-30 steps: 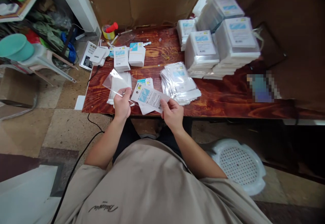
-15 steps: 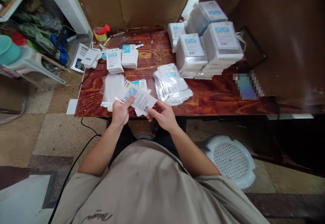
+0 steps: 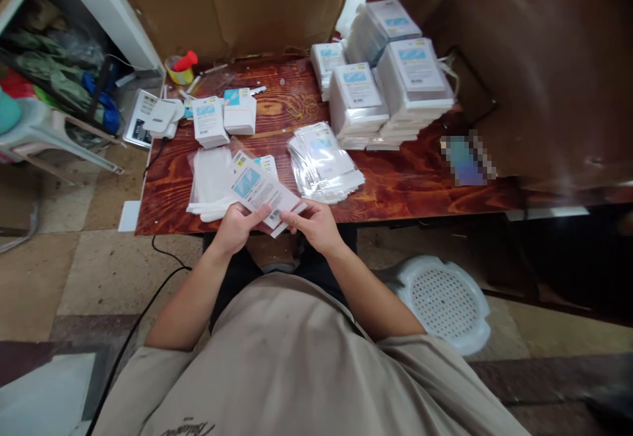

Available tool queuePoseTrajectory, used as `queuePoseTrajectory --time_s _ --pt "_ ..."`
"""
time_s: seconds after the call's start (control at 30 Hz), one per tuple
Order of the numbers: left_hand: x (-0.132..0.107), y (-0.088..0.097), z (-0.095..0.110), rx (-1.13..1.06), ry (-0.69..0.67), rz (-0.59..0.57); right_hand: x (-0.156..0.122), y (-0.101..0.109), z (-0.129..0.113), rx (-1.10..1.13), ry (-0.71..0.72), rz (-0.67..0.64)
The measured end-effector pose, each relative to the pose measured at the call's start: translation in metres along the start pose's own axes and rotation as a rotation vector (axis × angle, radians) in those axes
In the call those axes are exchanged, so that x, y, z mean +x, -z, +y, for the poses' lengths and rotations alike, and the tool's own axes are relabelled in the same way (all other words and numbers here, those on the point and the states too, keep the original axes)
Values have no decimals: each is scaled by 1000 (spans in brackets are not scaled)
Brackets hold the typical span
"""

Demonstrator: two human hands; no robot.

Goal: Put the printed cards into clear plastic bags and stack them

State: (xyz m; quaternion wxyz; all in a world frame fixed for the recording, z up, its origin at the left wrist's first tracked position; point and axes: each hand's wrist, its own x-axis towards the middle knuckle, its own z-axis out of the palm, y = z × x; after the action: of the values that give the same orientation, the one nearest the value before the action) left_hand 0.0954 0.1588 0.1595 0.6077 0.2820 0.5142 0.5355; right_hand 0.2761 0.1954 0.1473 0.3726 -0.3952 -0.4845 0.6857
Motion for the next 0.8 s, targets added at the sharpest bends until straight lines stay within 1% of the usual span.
queuePoseTrajectory --time_s 0.07,0.13,0.17,0.23,0.3,0.33,0.4,0.43,0.47,0.5,0.53,0.57,0.6,0.63,0.67,0.7,0.73,0.77,0.8 --pt "3 -2 -2 -81 -109 94 -2 -2 7 -52 -9 96" --pt "5 -2 -5 -140 -187 164 -3 -6 15 -123 8 153" --pt "6 -2 -8 -137 -191 166 -3 -8 20 -158 24 168" --pt "4 -1 -14 -86 -153 146 -3 -13 26 -204 65 201" --pt "1 0 -18 -24 -104 132 -4 -17 28 -180 115 246" --pt "0 0 -20 6 -92 126 -4 -17 27 -139 123 245" --pt "-2 0 -20 83 -76 79 -2 -13 21 -57 87 186" --pt "-1 1 -18 133 -73 48 1 -8 17 -39 64 161" --pt "2 5 -15 193 -84 40 6 -1 12 -51 60 169" --pt "5 10 -11 268 -118 77 13 10 8 -89 80 218" --pt "11 19 -5 362 -176 168 22 22 4 -153 134 310" --pt "17 30 1 470 -251 306 32 37 1 -227 198 423" --pt "25 43 8 604 -347 490 43 53 -1 -297 244 525" --pt "33 58 15 755 -398 644 54 68 -3 -389 262 600" --pt "41 73 22 903 -402 750 63 83 -5 -523 264 680" --pt "50 88 27 1027 -355 805 71 94 -5 -687 250 758" --pt "57 101 32 1116 -277 833 76 102 -5 -854 233 817" --pt "64 112 35 1170 -203 829 78 106 -4 -1007 230 867" --pt "69 120 37 1195 -143 811 78 105 -2 -1128 252 894"
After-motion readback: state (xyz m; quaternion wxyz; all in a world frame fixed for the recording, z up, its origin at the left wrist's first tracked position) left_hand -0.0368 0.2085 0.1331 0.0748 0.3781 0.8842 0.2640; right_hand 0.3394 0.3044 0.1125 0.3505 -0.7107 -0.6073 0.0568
